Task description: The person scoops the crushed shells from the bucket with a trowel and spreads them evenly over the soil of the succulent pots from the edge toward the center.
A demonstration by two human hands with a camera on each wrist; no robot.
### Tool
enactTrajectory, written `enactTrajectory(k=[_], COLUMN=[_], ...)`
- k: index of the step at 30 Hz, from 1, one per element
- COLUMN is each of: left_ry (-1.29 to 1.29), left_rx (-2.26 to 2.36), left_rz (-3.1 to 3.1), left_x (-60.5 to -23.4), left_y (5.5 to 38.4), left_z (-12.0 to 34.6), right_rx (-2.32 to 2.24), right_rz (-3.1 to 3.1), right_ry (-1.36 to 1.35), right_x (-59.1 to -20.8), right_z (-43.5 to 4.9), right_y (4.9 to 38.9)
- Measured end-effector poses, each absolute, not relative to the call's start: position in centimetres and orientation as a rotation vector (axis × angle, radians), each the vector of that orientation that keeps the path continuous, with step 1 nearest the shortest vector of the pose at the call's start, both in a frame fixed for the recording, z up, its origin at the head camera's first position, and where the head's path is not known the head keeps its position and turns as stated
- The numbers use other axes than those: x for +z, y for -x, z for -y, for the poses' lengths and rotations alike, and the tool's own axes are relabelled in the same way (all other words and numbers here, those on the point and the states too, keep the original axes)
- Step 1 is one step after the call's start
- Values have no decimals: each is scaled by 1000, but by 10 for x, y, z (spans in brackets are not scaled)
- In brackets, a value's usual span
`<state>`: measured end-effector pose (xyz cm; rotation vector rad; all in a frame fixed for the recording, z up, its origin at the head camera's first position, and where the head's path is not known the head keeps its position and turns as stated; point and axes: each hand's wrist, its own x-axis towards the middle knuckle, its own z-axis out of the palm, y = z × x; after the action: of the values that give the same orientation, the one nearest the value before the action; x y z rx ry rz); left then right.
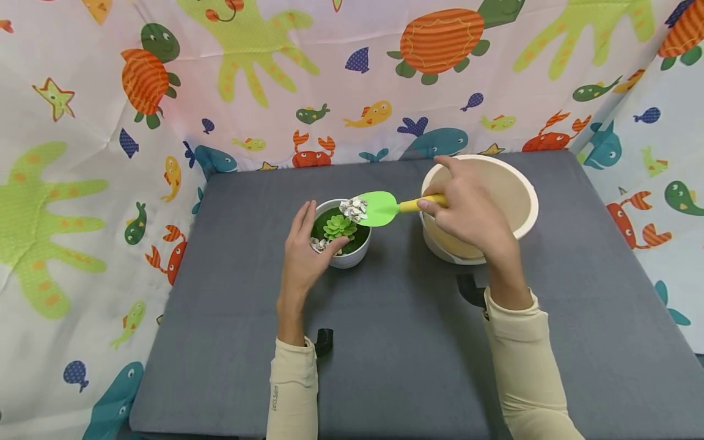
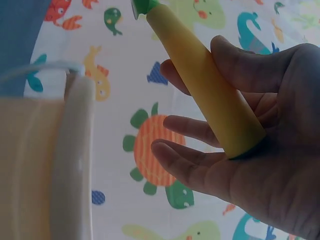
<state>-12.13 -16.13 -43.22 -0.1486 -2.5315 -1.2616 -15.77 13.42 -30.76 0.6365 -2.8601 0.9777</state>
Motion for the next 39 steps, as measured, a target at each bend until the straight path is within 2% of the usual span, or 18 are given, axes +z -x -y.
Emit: enactTrajectory(k=[26, 39], left_ry=[79, 88], left_rx=[-1348, -1358], left_rz=[2661, 2623], left_x=[-449, -452], left_y=[118, 118], left_z=[179, 181], right_rx=[872, 652], right_rz=[2982, 2946], right_ry=[-732, -762], right_x=[-317, -313], right_z=[-74, -54], right_y=[170, 165])
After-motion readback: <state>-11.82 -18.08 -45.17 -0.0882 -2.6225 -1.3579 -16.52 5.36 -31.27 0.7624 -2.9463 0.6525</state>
